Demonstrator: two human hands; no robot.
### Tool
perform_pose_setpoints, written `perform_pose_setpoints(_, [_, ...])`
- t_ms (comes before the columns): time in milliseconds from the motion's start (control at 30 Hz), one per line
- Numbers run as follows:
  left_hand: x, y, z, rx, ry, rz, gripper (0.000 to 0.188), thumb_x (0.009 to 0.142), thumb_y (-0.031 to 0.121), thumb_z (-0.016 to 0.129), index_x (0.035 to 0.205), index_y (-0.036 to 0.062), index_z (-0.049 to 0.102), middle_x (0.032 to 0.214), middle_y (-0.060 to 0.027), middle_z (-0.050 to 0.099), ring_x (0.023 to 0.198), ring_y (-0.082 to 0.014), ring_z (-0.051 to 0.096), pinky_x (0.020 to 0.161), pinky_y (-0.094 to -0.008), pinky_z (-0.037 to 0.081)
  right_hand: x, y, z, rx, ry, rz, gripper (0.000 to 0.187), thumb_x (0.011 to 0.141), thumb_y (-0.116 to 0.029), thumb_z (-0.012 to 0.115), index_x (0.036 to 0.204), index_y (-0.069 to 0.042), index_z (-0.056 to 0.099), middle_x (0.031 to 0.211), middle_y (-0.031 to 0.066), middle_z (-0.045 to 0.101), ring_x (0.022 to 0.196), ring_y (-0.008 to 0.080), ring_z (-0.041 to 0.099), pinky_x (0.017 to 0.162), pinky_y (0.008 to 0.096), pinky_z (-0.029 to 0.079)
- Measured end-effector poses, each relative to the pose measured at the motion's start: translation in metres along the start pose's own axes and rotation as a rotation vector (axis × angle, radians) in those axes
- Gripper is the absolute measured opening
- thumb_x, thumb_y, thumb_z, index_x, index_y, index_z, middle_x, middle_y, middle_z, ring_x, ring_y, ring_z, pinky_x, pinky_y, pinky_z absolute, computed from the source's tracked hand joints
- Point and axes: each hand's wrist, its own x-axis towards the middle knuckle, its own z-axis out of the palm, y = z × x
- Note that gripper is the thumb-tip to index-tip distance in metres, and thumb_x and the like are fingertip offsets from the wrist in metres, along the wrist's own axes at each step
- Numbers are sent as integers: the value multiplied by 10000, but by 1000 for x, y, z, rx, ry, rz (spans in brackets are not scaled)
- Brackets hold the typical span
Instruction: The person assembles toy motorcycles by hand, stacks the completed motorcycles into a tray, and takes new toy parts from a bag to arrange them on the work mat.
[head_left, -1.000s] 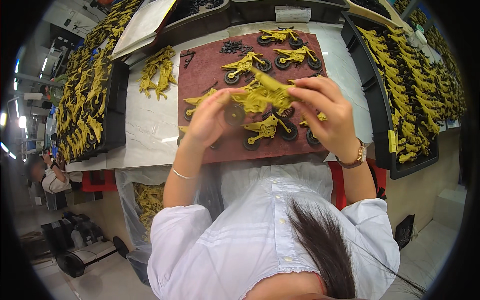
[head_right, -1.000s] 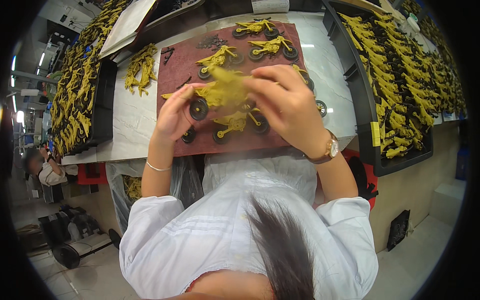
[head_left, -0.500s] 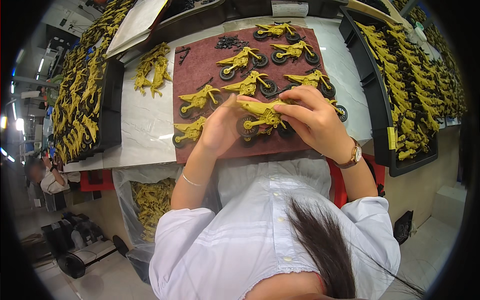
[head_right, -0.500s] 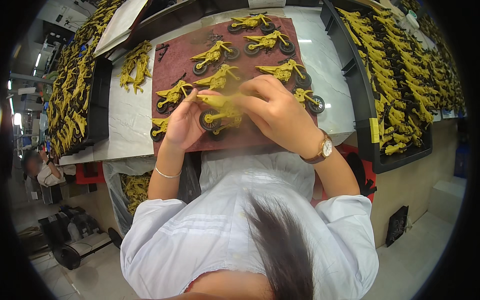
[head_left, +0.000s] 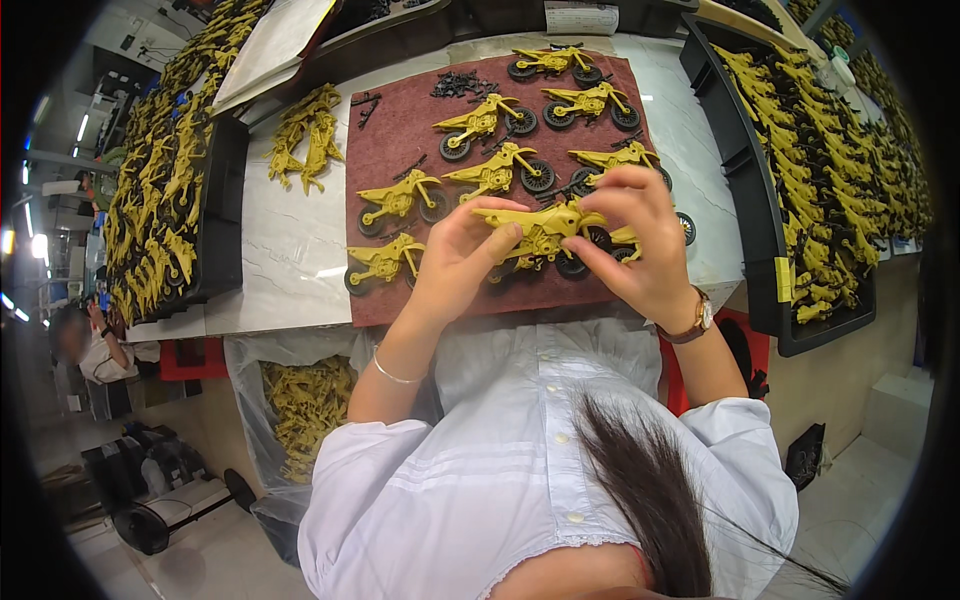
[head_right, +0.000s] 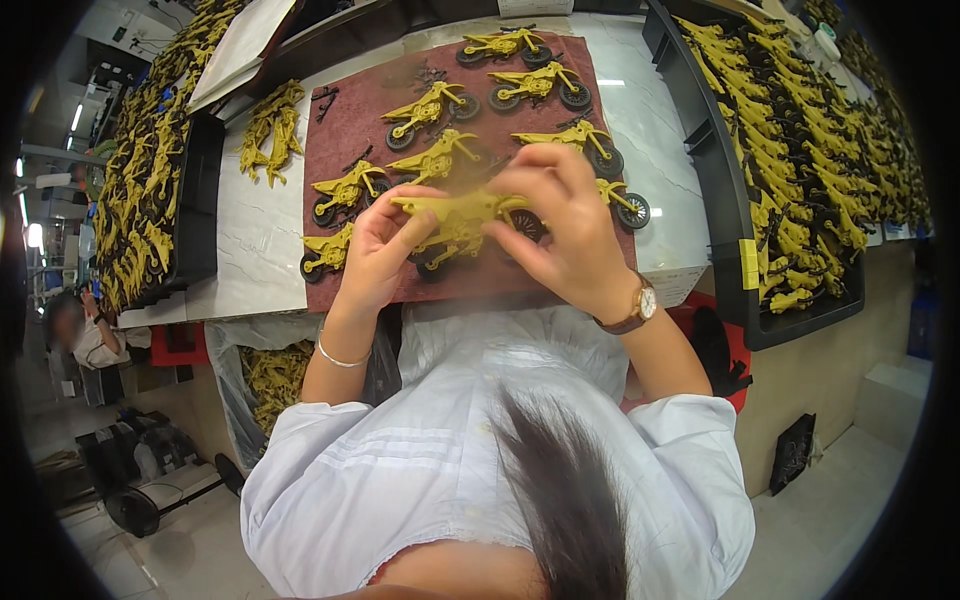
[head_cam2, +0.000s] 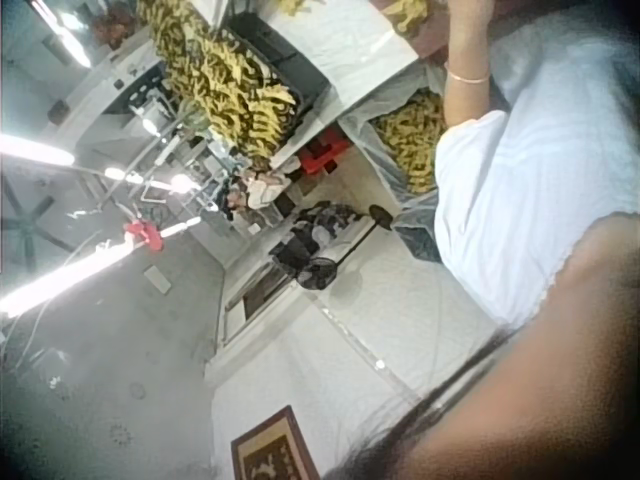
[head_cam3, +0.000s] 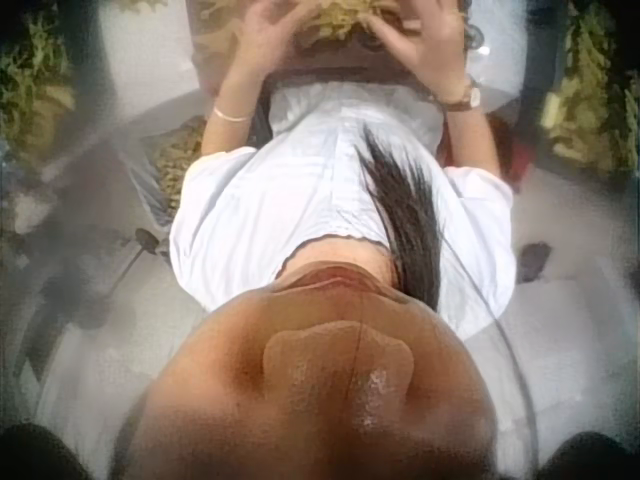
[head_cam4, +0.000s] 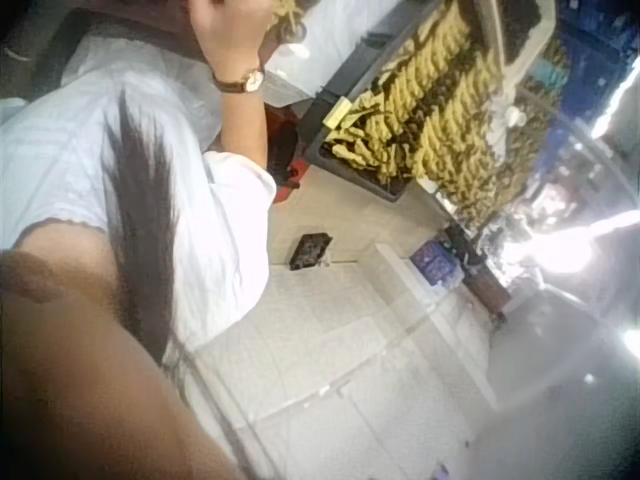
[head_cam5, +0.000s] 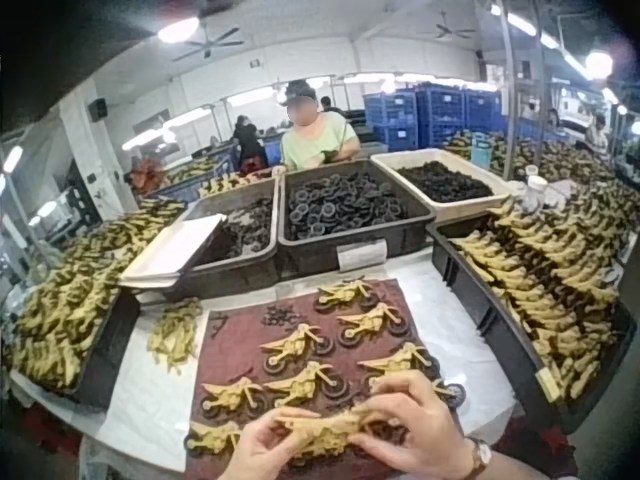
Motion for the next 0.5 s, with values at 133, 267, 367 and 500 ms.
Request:
perform_pose_setpoints(133, [-6,6,5,10,-18,8,247,914,70,590,1142,-16,548,1075,-62,601,978,-106,561,854,-261,455,-4,4,7,699,100,427,371,762,-59,768,1068,14,573,1068,53,537,975,131,545,830,273,474])
perform_pose_setpoints(267, [-8,5,6,93,-48,50,278,910,46,571,1166,-54,524,1073,-95,609,981,-132,588,874,-281,478,-9,15,3,788,-165,478,283,827,-47,705,1054,47,563,950,23,603,869,71,563,778,230,472])
perform_pose_setpoints(367, [-7,7,6,130,-61,73,289,910,50,575,1170,-62,520,1067,-102,615,977,-136,593,866,-280,483,-12,19,4,776,-152,434,292,821,-50,713,1052,47,563,941,23,604,859,69,563,755,226,476])
perform_pose_setpoints(500, [-2,7,-1,69,-119,5,295,921,83,584,1182,-40,526,1103,-83,595,976,-119,568,848,-271,467,-17,22,9,812,-135,456,276,831,-43,701,1056,44,565,956,35,617,861,76,580,741,223,484])
